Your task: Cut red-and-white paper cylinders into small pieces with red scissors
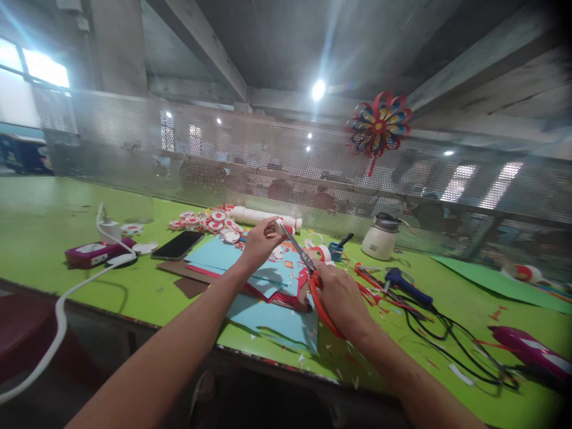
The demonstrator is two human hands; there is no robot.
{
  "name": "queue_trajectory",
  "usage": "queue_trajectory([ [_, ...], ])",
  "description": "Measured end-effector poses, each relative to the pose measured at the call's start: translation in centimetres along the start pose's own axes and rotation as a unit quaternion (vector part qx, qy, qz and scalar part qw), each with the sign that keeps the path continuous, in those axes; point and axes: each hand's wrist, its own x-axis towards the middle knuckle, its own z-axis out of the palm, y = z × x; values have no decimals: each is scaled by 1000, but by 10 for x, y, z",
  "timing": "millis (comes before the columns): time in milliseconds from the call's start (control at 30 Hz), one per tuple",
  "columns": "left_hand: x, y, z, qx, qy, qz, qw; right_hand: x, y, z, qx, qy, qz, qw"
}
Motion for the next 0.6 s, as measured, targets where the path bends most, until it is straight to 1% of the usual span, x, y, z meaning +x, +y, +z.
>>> queue_trajectory([
  [233, 0, 2, 0, 0, 2, 0, 1000, -1, -1, -2, 7, -11, 5, 1000],
  [600, -1, -1, 1, -8, -3, 2, 1000, 0, -4, -7, -1, -26, 9, 1000],
])
